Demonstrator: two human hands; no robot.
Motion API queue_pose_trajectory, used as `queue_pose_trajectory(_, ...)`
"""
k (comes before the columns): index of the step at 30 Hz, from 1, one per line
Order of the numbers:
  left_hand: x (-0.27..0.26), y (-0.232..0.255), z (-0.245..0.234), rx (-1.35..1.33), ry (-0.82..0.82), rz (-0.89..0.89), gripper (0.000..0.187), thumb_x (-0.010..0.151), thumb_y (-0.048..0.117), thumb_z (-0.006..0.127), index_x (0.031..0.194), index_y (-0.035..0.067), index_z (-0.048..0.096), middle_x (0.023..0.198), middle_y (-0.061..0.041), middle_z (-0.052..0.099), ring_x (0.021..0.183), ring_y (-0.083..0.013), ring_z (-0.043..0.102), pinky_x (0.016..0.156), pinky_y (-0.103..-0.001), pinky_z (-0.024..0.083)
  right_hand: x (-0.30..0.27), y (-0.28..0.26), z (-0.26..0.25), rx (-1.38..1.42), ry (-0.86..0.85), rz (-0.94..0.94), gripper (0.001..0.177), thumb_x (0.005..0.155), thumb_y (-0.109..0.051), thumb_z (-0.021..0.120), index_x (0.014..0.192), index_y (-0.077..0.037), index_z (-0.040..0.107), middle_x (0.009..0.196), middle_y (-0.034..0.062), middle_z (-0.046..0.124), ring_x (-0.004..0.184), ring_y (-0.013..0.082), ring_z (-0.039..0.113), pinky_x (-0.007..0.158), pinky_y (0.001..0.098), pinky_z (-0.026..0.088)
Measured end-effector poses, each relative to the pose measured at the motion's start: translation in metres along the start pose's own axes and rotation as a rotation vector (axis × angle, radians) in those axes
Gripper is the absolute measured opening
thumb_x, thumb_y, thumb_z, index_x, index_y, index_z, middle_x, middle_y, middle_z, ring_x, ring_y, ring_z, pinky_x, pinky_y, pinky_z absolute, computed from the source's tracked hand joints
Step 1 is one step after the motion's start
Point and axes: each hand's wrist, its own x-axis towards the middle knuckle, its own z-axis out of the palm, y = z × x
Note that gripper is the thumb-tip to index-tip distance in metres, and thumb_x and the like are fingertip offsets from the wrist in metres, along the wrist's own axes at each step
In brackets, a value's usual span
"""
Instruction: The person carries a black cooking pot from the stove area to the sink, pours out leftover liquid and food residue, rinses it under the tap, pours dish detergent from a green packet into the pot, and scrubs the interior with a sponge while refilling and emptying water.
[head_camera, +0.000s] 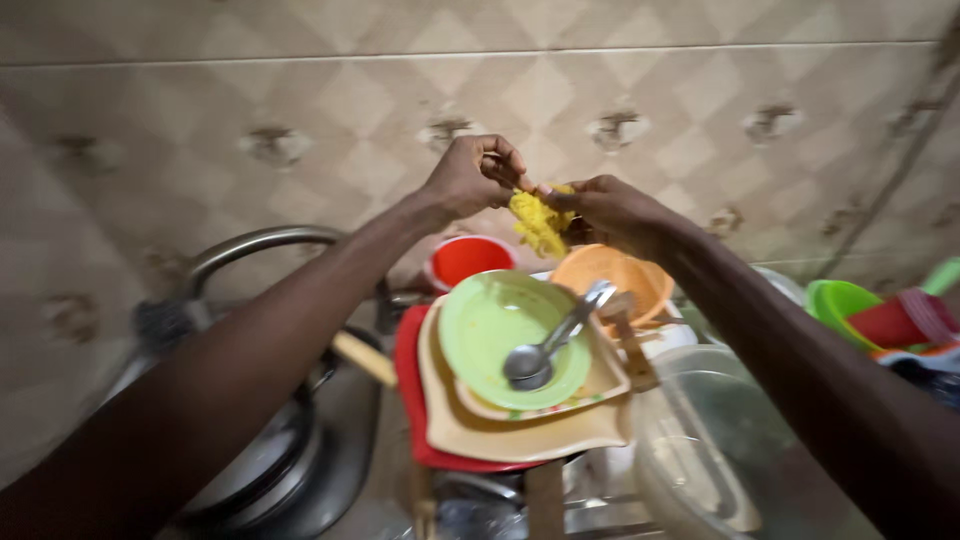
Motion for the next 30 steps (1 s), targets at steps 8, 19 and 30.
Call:
queue_pose_trajectory(8,-0.182,0.118,-0.099,0.236,-0.033,-0.199,0.034,0.077,-0.01,0.075,0.107,0.001,0.065,0.101,-0.008,0.075,0.09,-0.0148,0.076,0.075,-0.029,0.066,-0.017,-0.085,0.153,-0.492,-0.261,-0.107,0.049,0.092,-0.043,0.063,0.116,-0.002,0.073,0.096,0.0067,0.077,0.084,0.0137,0.072,0.077,0.0315,0.06)
queue_pose_trajectory(19,-0.407,0.097,-0.199,0.29,0.244,-0.681,0.029,0.085,0.016,0.079,0.11,0.004,0.07,0.093,-0.009,0.078,0.079,-0.0161,0.075,0.064,-0.03,0.057,0.015,-0.087,0.352,-0.968,-0.598,-0.019,0.051,0.082,-0.044,0.074,0.115,-0.006,0.075,0.097,0.0083,0.081,0.084,0.0196,0.078,0.072,0.033,0.063)
queue_pose_trajectory(30,-0.517,-0.045,-0.264,0.429,0.45,-0.86,0.022,0.083,0.02,0.083,0.098,0.006,0.076,0.08,-0.005,0.075,0.065,-0.0137,0.068,0.054,-0.029,0.054,0.105,0.064,0.453,-1.589,-0.99,-0.404,0.066,0.082,-0.04,0.073,0.145,-0.025,0.061,0.115,0.018,0.067,0.09,0.0298,0.072,0.069,0.0376,0.067)
